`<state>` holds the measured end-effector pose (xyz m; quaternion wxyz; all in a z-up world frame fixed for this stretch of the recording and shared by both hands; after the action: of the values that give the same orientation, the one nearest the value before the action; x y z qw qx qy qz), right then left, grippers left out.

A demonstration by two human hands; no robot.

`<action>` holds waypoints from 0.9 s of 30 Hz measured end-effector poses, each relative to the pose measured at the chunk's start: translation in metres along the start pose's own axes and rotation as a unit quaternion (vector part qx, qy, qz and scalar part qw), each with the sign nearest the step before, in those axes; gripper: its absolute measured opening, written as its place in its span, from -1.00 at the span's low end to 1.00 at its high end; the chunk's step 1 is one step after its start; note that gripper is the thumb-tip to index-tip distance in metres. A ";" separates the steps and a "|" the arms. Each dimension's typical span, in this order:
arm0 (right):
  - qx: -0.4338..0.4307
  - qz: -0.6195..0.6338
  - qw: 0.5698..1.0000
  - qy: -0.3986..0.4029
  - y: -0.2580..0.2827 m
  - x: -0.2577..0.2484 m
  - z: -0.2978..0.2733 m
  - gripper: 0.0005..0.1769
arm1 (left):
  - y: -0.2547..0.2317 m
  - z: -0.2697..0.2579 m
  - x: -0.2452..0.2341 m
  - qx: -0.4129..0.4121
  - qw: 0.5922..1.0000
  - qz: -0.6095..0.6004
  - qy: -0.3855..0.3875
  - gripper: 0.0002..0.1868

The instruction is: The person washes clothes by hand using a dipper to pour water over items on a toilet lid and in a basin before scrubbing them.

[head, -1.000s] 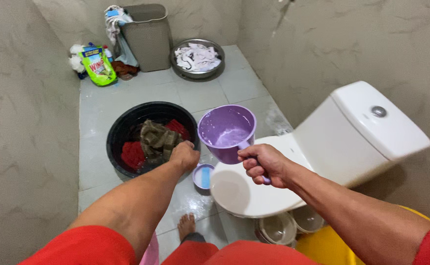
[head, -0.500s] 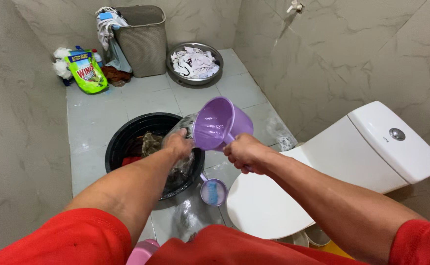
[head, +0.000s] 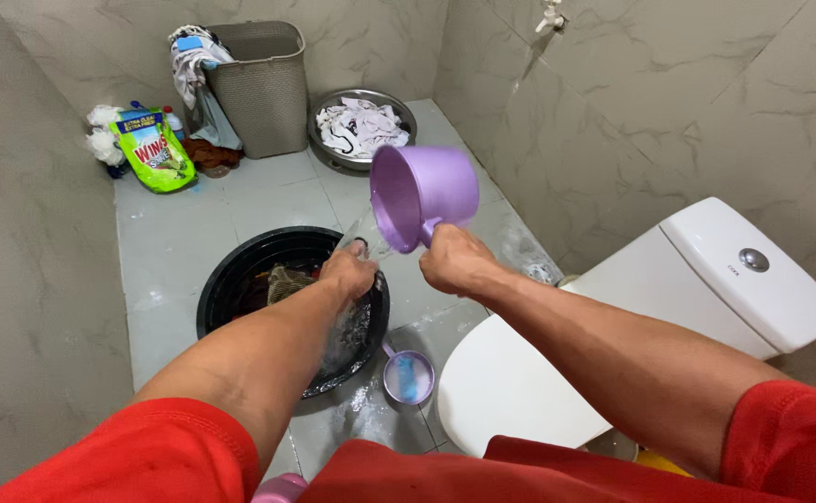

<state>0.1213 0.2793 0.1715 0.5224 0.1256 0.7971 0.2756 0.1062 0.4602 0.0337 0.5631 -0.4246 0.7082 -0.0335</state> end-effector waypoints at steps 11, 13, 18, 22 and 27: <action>-0.151 -0.085 0.984 -0.041 0.031 -0.004 0.017 -0.54 | -0.012 -0.010 -0.033 -0.029 0.998 -0.053 -0.020 -0.35; -0.157 -0.089 0.982 -0.045 0.038 -0.004 0.016 -0.54 | -0.013 -0.009 -0.040 -0.023 0.999 -0.031 -0.025 -0.34; -0.168 -0.074 0.980 -0.074 0.045 -0.008 0.014 -0.57 | -0.017 -0.013 -0.049 -0.027 0.998 -0.045 -0.033 -0.32; -0.164 -0.063 0.981 -0.081 0.034 -0.014 0.011 -0.66 | -0.022 -0.024 -0.048 -0.036 0.995 -0.095 0.017 -0.29; -0.049 -0.017 0.997 -0.054 0.011 -0.019 0.005 -0.60 | -0.034 -0.031 -0.036 -0.011 0.997 -0.074 0.030 -0.27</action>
<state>0.1328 0.2807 0.1906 0.5753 0.1007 0.7551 0.2979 0.0993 0.4485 0.0907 0.5327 -0.4807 0.6919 -0.0805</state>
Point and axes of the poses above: each hand's wrist, its own z-axis towards the middle knuckle, its own x-axis out of the palm, y = z × x, the point moved 3 cm from there along z, towards the middle knuckle, and after that the axes turned 15 degrees about z, right-handed, at the moved point
